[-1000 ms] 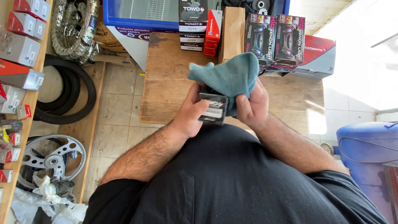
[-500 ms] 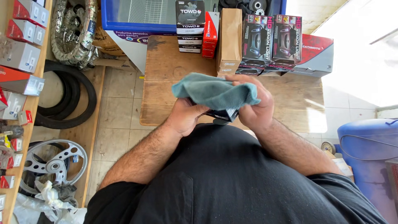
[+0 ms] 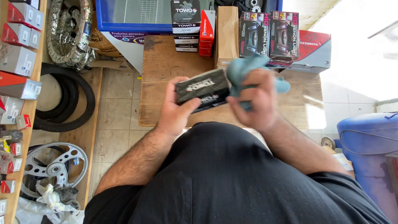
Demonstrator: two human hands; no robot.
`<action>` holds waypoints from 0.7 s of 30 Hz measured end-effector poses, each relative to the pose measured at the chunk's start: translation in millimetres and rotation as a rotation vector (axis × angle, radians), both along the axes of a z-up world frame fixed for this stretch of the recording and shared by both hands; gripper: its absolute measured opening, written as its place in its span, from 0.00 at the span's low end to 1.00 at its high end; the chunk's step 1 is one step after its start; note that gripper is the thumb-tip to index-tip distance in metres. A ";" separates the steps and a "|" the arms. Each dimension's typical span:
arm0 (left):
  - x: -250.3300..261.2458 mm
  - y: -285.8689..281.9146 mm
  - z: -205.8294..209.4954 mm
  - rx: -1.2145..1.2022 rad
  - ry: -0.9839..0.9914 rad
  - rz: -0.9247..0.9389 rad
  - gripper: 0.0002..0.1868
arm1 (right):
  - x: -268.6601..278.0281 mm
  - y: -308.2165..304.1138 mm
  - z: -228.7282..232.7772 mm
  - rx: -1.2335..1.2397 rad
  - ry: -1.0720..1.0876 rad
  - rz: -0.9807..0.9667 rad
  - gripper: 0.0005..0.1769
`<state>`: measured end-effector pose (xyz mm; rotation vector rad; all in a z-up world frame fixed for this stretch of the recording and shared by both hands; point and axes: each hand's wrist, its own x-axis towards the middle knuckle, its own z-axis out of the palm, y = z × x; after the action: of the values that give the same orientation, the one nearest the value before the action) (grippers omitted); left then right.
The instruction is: The person picks up several small boxes from a table and shelves, wipes them one by one with a cloth, and places them back onto the shelves.
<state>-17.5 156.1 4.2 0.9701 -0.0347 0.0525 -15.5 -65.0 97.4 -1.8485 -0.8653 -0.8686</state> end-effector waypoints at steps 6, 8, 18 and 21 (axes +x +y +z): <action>-9.5 -20.6 4.8 0.143 0.018 -0.033 0.26 | -12.5 32.3 2.4 -0.280 -0.220 -0.156 0.15; -12.8 -14.5 4.2 0.139 0.069 -0.031 0.22 | -7.3 23.8 6.4 -0.172 -0.132 0.150 0.19; -10.9 -17.2 18.1 -0.269 -0.080 -0.159 0.38 | -20.1 21.4 -28.8 0.394 0.500 0.464 0.46; -10.2 -18.2 13.6 -0.214 -0.110 -0.146 0.41 | -21.6 18.4 -12.0 0.263 0.276 0.332 0.33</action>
<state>-27.6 137.9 17.8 0.7479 -0.1970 -0.0250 -37.1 -46.6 85.5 -1.4974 -0.8101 -0.4802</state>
